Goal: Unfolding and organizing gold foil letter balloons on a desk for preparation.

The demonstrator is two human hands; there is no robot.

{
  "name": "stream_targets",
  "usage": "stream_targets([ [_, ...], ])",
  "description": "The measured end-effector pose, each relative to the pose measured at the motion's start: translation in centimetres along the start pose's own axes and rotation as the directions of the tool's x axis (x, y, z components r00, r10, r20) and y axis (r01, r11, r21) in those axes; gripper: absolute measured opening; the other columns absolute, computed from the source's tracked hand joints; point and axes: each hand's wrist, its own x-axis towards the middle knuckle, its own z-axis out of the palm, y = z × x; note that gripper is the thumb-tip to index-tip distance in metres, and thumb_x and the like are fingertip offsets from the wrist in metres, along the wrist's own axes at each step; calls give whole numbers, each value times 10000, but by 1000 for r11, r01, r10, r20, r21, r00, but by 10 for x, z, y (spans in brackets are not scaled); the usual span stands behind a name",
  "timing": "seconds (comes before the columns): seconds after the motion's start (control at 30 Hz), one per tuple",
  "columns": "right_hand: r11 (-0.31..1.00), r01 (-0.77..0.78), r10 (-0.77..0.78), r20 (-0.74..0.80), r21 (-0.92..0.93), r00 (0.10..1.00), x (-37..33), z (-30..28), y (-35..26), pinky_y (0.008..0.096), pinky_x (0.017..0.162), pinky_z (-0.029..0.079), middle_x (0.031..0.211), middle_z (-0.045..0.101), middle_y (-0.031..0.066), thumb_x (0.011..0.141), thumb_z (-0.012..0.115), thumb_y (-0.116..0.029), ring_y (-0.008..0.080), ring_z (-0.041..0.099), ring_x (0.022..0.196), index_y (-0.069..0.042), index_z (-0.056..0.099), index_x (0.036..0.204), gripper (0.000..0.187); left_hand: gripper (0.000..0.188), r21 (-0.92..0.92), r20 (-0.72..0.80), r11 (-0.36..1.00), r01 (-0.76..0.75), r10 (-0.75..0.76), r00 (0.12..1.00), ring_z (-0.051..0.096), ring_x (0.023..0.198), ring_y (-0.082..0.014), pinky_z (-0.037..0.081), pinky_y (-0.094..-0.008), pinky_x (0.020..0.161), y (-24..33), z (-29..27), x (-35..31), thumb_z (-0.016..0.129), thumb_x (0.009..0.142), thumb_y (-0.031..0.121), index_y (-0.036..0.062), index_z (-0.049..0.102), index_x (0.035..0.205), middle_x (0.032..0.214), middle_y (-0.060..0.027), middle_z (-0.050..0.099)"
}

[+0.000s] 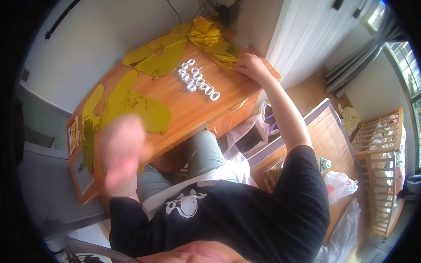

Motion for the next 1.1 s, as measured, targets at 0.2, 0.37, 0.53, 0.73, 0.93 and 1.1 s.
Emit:
stream_targets([
  [0.2,993,-84,90,-72,83,993,-1,5,11,378,970,506,1205,686,141,884,732,-240,320,644,1094,-100,805,1004,198,304,185,75,905,384,-403,912,598,758,-148,469,-296,684,-147,43,23,594,992,321,78,763,1064,827,-53,651],
  [0.37,937,-246,273,-80,248,959,2,4,10,360,935,523,1144,702,133,883,733,-231,300,669,1058,-57,750,1080,263,355,606,297,719,339,-600,743,645,1095,-269,505,-384,945,-252,94,34,677,921,370,137,751,1179,1171,-98,686],
  [0.53,950,-183,231,-173,254,957,-2,7,-3,392,973,508,1211,684,139,842,757,-248,315,642,1144,-82,659,1221,425,459,783,338,600,166,-634,696,574,1237,-305,459,-461,1030,-284,118,32,693,889,418,145,686,1258,1308,-89,632],
  [0.73,892,-90,247,-311,443,918,-11,10,13,327,918,517,1157,689,111,834,683,-66,209,656,1061,-35,612,1235,409,282,740,355,671,41,-442,824,686,1029,-267,543,-417,884,-302,127,28,715,859,373,137,742,1011,1046,-74,710],
  [0.93,813,-297,449,-213,501,868,-4,8,8,282,741,506,846,703,67,943,714,-189,114,601,780,11,718,1021,215,181,797,360,598,-89,-351,864,727,779,-262,559,-419,800,-312,127,23,662,911,303,156,755,962,765,-53,730],
  [1.1,836,-264,407,-220,482,887,-5,10,23,287,760,511,873,713,77,939,712,-191,116,615,800,12,719,1044,229,252,576,189,726,377,-567,802,726,933,-274,552,-388,847,-312,125,41,675,918,218,112,725,1141,985,-97,766],
])
